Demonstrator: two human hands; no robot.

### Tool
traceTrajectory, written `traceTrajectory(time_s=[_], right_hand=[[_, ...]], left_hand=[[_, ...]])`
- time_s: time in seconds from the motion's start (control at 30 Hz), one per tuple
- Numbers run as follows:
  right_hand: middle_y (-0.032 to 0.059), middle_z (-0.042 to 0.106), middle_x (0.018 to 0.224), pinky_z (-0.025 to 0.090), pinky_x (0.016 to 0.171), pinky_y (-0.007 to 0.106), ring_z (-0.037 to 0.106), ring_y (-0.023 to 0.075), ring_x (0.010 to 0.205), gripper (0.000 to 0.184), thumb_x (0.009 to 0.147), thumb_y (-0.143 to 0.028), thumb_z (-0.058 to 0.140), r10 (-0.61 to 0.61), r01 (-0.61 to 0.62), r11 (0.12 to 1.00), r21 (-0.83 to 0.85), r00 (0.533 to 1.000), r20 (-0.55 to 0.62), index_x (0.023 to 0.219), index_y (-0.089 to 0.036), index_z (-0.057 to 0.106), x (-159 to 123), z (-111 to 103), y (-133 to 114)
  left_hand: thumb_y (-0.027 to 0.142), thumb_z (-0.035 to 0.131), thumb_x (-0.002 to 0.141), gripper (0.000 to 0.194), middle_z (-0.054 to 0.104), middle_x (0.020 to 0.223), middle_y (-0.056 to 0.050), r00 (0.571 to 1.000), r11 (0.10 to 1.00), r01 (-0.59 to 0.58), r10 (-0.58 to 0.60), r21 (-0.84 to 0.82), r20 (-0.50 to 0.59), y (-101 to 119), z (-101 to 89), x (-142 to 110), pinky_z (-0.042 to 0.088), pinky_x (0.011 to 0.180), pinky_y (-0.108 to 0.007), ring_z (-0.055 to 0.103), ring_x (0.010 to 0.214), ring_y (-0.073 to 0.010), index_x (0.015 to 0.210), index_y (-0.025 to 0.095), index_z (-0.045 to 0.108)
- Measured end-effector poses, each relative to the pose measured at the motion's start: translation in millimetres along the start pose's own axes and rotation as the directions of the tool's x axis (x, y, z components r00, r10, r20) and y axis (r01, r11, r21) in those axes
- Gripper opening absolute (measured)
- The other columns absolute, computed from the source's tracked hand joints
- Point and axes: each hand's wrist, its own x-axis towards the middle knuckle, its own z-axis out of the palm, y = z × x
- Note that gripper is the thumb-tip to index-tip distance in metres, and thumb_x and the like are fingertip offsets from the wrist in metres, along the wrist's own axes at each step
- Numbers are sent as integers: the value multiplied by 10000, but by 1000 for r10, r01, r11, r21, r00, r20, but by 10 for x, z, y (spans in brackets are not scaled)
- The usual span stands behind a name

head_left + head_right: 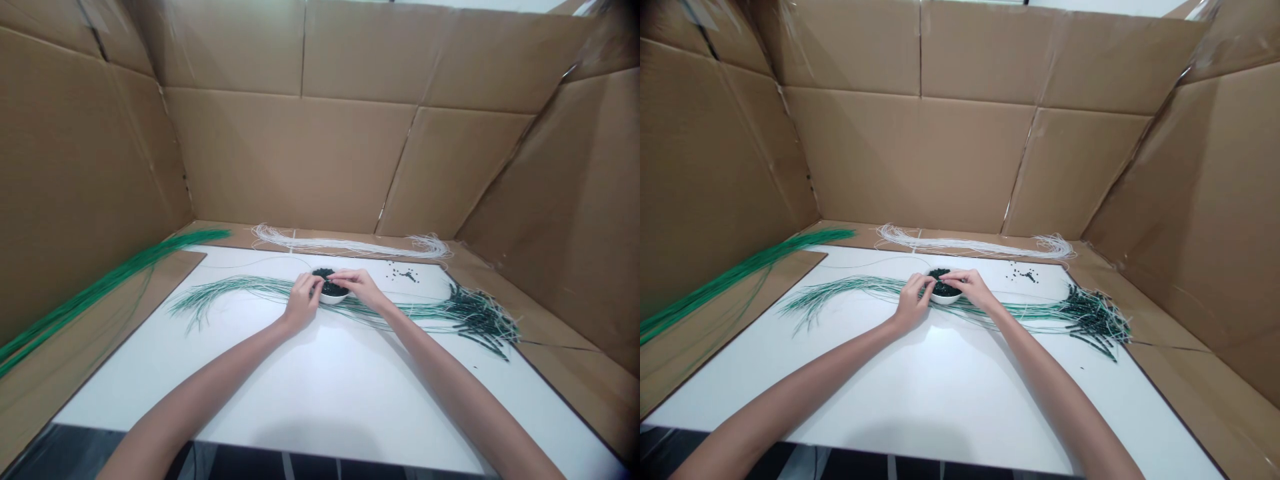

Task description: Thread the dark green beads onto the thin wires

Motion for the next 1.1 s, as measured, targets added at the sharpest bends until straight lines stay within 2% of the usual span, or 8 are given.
traceTrajectory(time_s=[0.1,0.2,0.4,0.63,1.1], right_hand=[[53,648,857,424,762,295,575,168,806,226,704,-309,561,3,-2,999,-47,1000,13,846,-169,668,7,2,-5],[57,644,869,432,752,300,582,171,811,254,687,-316,577,25,-25,999,-22,1000,-14,881,-163,638,5,12,-7],[52,648,751,440,671,276,587,162,739,233,695,-339,561,56,-56,998,17,998,0,802,-142,621,8,18,-1],[62,664,792,439,697,288,588,170,756,263,671,-342,589,86,-86,996,8,996,6,830,-140,640,-3,13,-6],[59,663,787,449,729,311,597,176,756,247,634,-325,618,91,-90,995,32,995,-33,799,-144,648,-4,35,-33]], left_hand=[[201,397,829,131,539,773,-25,1000,1000,-12,12,20,3,7,2,1,394,729,-270,472,777,-138,817,179,526],[195,394,829,136,540,785,-28,1000,999,-17,17,35,4,20,-2,4,393,734,-272,467,780,-138,829,179,530],[199,392,831,147,546,788,-32,1000,999,-18,18,40,5,32,-8,6,393,731,-281,468,779,-144,830,182,538],[205,382,839,149,539,799,-30,1000,999,17,-17,29,2,24,-5,4,386,746,-269,467,798,-136,839,178,529],[216,388,837,145,544,794,-31,1000,1000,4,-4,17,12,32,-9,7,392,738,-276,471,793,-141,827,182,528]])
